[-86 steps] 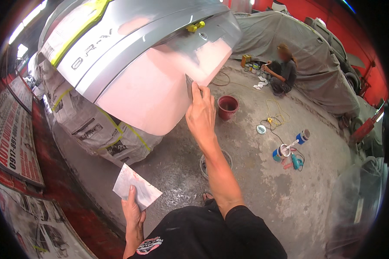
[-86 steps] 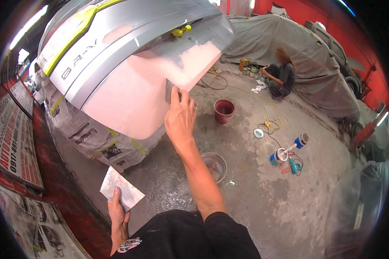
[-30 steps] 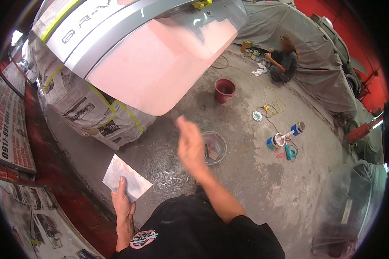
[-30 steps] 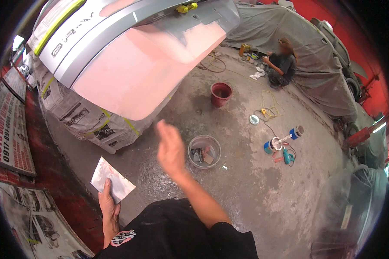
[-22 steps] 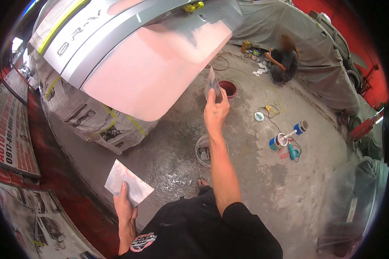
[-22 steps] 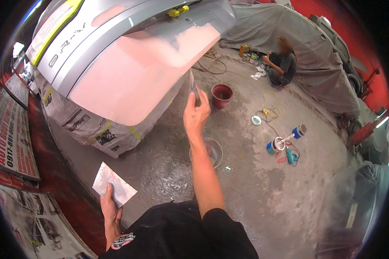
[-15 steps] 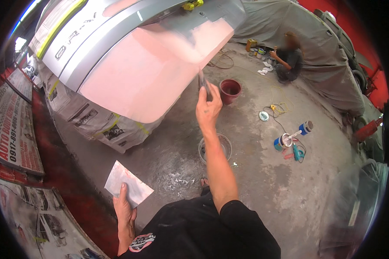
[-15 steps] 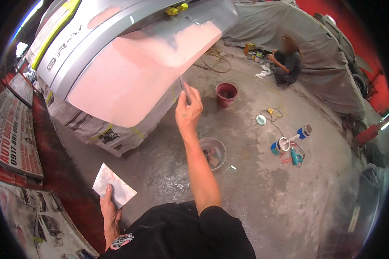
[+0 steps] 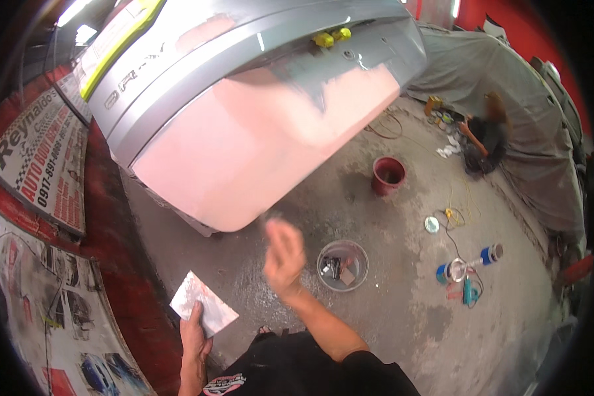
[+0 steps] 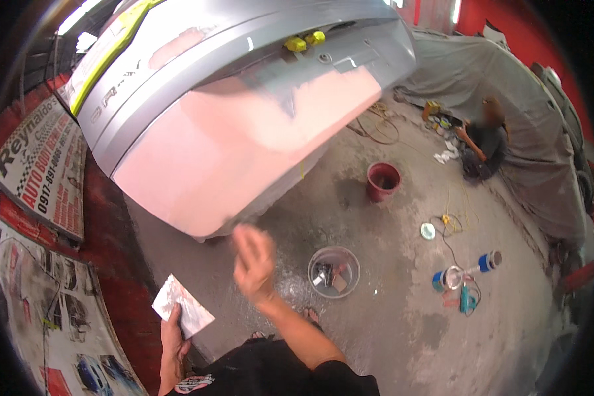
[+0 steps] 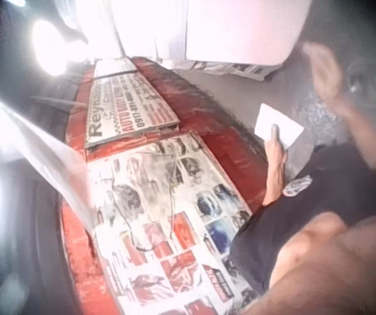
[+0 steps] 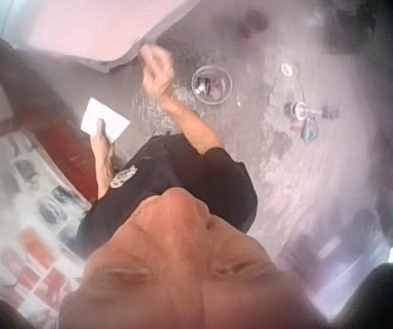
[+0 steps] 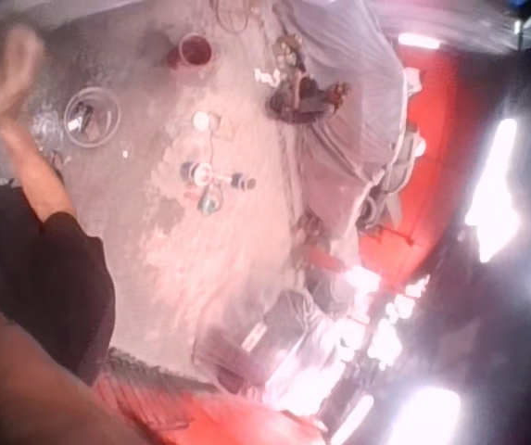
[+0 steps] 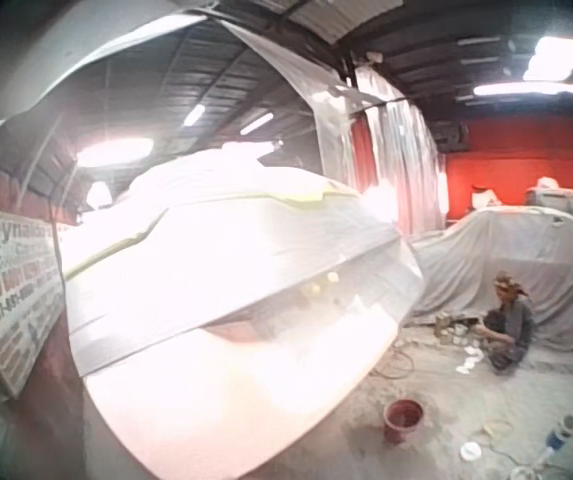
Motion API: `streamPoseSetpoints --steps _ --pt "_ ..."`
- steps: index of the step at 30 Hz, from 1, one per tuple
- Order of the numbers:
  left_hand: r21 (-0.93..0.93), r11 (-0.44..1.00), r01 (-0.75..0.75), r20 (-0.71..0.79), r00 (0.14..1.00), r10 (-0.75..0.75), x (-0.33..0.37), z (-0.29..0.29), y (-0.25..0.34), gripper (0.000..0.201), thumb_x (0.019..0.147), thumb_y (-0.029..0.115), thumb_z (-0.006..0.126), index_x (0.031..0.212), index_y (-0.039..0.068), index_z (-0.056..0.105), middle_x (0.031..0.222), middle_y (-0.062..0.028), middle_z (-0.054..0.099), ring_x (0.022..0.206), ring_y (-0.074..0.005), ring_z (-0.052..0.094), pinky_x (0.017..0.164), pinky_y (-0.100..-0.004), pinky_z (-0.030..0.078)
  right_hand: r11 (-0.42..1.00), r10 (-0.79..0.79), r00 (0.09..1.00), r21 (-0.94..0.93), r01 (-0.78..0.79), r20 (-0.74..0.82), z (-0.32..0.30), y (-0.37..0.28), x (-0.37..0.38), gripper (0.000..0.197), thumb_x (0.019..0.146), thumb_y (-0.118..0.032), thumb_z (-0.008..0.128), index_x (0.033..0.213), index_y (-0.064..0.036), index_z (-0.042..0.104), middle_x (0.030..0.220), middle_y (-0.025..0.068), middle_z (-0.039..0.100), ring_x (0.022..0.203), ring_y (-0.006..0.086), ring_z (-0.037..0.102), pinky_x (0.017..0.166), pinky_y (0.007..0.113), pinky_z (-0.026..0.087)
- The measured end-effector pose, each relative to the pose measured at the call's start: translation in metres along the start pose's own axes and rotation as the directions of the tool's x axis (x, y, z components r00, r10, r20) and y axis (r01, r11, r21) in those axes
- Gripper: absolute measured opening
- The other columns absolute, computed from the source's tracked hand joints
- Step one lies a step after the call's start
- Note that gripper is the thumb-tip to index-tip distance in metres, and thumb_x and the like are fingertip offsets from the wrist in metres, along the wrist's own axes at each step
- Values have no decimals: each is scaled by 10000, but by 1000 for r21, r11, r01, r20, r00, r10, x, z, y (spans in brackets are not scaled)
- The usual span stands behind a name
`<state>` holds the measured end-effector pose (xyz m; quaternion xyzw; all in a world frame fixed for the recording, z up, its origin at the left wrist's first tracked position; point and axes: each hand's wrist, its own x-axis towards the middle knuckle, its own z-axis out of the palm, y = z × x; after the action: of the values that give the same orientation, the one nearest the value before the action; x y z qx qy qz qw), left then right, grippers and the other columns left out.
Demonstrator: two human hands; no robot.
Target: The person sands a pink primer patch on a silver car bumper using a sanding block. The person repeatedly rubs the sanding block over the surface to smooth it. Another person is visible in the background working on a different part of the vehicle.
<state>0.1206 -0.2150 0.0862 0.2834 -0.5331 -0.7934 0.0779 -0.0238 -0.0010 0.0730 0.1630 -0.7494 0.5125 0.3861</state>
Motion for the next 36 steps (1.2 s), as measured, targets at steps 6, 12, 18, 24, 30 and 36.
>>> streamPoseSetpoints --steps 6,12,18,24,30,36 --pt "-137 990 29 -70 997 -39 -24 -4 -30 414 1007 177 604 1385 33 514 1263 -97 650 1111 -245 668 994 -429 543 788 332 823 344 -510 461 -14 4 -77 330 965 -101 622 1289 -54 662 1197 144 670 1035 236 670 920 351 522" --pt "-156 967 200 179 969 -171 -50 29 -86 376 995 181 637 1339 51 554 1193 -83 680 1053 -232 687 981 -433 550 -340 693 373 735 -586 617 -83 42 -79 467 1089 -298 436 1442 6 456 1443 137 539 1351 274 501 1167 426 354" --pt "-132 948 288 375 900 -221 -111 85 -137 414 993 223 656 1347 36 549 1207 -80 668 1069 -219 678 927 -398 568 -184 650 273 496 -849 709 -170 -15 -124 433 1070 -249 482 1410 18 511 1470 157 491 1386 261 453 1178 419 331" --pt "-10 981 192 131 973 -189 -128 39 -207 426 999 225 650 1330 -29 564 1213 -115 668 1049 -221 667 889 -377 548 806 202 927 485 -341 316 -348 -155 -42 305 967 -140 534 1215 -16 661 1566 206 306 1518 331 228 1239 578 119" --pt "382 891 246 -198 963 -181 -96 -164 -395 506 963 280 697 1316 -64 584 1211 -150 679 1006 -274 678 903 -395 536 888 -74 974 431 162 -214 -431 -258 -50 233 1016 -182 508 1066 -200 734 1710 -21 -61 1576 276 -41 1144 763 -92" --pt "768 -75 635 -638 753 -162 -211 -246 -435 631 842 449 759 1150 -93 665 1118 -238 707 1066 -345 694 898 -423 546 561 78 995 822 -96 62 -492 -208 -31 261 1021 -176 489 1114 -244 723 1688 1 25 1560 308 26 1144 756 -90"
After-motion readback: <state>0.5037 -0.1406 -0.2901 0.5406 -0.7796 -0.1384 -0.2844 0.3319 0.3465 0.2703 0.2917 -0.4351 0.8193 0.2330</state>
